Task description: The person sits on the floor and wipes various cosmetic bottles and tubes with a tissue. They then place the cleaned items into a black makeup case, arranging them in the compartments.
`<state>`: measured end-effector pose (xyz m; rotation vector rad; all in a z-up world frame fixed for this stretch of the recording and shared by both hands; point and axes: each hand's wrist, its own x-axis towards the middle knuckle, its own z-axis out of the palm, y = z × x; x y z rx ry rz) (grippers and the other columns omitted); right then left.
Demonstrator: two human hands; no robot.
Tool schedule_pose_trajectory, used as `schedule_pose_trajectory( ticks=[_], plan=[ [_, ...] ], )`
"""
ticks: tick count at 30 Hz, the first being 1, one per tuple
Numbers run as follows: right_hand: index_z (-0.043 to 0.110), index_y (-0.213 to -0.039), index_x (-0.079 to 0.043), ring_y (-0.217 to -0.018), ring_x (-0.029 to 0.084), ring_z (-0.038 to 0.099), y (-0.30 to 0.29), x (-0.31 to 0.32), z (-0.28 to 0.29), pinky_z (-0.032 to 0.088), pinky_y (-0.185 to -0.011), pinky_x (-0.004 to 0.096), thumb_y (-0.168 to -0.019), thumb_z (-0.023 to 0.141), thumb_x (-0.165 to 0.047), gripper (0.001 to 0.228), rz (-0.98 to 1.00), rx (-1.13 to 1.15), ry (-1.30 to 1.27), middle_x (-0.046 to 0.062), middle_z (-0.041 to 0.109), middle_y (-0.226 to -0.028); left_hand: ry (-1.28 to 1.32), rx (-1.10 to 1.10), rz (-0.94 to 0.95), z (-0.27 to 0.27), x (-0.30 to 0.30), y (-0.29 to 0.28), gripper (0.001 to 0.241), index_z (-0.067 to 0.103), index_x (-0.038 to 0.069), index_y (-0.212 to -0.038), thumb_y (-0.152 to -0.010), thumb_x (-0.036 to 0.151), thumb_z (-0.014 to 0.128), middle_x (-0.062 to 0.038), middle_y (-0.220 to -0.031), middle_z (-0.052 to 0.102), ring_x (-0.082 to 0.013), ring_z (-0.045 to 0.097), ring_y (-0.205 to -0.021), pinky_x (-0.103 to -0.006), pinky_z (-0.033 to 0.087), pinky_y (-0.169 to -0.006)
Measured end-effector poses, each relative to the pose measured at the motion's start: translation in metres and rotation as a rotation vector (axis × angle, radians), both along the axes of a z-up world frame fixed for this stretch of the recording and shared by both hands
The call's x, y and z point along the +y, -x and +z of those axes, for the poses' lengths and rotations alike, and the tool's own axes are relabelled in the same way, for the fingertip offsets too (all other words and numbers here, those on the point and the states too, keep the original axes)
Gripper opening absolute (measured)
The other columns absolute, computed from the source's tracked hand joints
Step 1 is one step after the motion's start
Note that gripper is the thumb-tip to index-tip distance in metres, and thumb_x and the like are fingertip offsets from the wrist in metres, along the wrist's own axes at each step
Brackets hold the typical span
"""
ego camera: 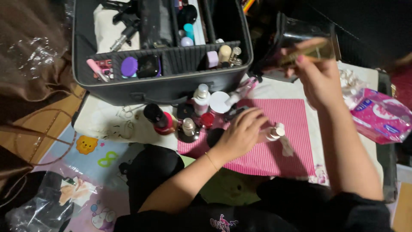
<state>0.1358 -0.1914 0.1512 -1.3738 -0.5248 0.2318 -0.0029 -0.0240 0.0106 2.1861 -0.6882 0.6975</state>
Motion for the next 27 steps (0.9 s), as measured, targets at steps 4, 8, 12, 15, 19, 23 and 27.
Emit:
schedule_pose_trajectory(
  ticks=[4,8,12,15,19,23,27],
  plan=[
    [0.051,-0.134,-0.001,-0.085,0.011,0.063,-0.033,0.075,0.019,0.056,-0.082,0.023,-0.108,0.056,-0.004,0.027,0.153,-0.081,0.184,0.007,0.063,-0.099,0.011,-0.019,-0.001,0.015,0.010,0.001,0.025,0.063,-0.004,-0.122,-0.099,0.008,0.063,-0.012,-0.139,0.051,-0.0325,0.042,-0.139,-0.0479,0.031,-0.129],
    [0.061,-0.126,0.000,-0.084,0.012,0.065,-0.055,0.136,0.008,0.054,-0.075,0.023,-0.100,0.068,-0.003,0.027,0.263,-0.343,0.500,0.008,0.068,-0.101,0.155,0.046,0.017,0.019,0.014,0.002,0.030,0.061,-0.006,-0.125,-0.096,0.000,0.059,-0.019,-0.137,0.053,-0.0338,0.049,-0.133,-0.0460,0.040,-0.123],
    [0.074,-0.116,-0.003,-0.091,0.032,0.072,-0.075,0.172,-0.031,0.056,-0.089,0.044,-0.087,0.082,-0.004,0.030,0.288,-0.590,0.569,0.016,0.071,-0.098,0.324,-0.058,0.012,-0.026,0.002,-0.010,0.036,0.064,0.005,-0.129,-0.094,0.005,0.055,-0.014,-0.136,0.056,-0.0356,0.058,-0.129,-0.0454,0.050,-0.110],
    [0.072,-0.117,0.002,-0.091,0.039,0.073,-0.084,0.181,-0.041,0.055,-0.089,0.052,-0.089,0.075,0.000,0.028,0.401,-0.553,0.598,0.024,0.067,-0.100,0.373,-0.030,-0.042,-0.015,0.014,-0.008,0.032,0.065,0.000,-0.123,-0.093,0.001,0.056,-0.018,-0.132,0.058,-0.0377,0.062,-0.123,-0.0458,0.054,-0.103],
    [0.073,-0.115,-0.001,-0.094,0.045,0.071,-0.097,0.182,-0.040,0.054,-0.089,0.053,-0.089,0.076,-0.004,0.027,0.449,-0.609,0.731,0.023,0.069,-0.098,0.334,-0.015,-0.027,-0.007,0.023,-0.007,0.031,0.063,0.001,-0.123,-0.093,0.002,0.057,-0.016,-0.131,0.058,-0.0356,0.062,-0.120,-0.0464,0.055,-0.100],
    [0.073,-0.106,-0.001,-0.090,0.044,0.072,-0.095,0.188,-0.029,0.054,-0.086,0.052,-0.090,0.073,-0.005,0.016,0.520,-0.627,0.852,0.022,0.072,-0.092,0.302,0.018,-0.039,-0.007,0.022,-0.007,0.031,0.063,0.001,-0.123,-0.093,0.001,0.056,-0.015,-0.129,0.059,-0.0343,0.062,-0.121,-0.0455,0.054,-0.101],
    [0.071,-0.105,-0.003,-0.087,0.044,0.073,-0.095,0.198,-0.033,0.056,-0.084,0.052,-0.085,0.074,0.000,0.020,0.583,-0.711,0.970,0.019,0.074,-0.088,0.231,0.018,-0.025,-0.010,0.019,-0.006,0.032,0.063,0.001,-0.123,-0.091,0.001,0.058,-0.014,-0.127,0.059,-0.0328,0.063,-0.120,-0.0446,0.056,-0.098]
  ],
)
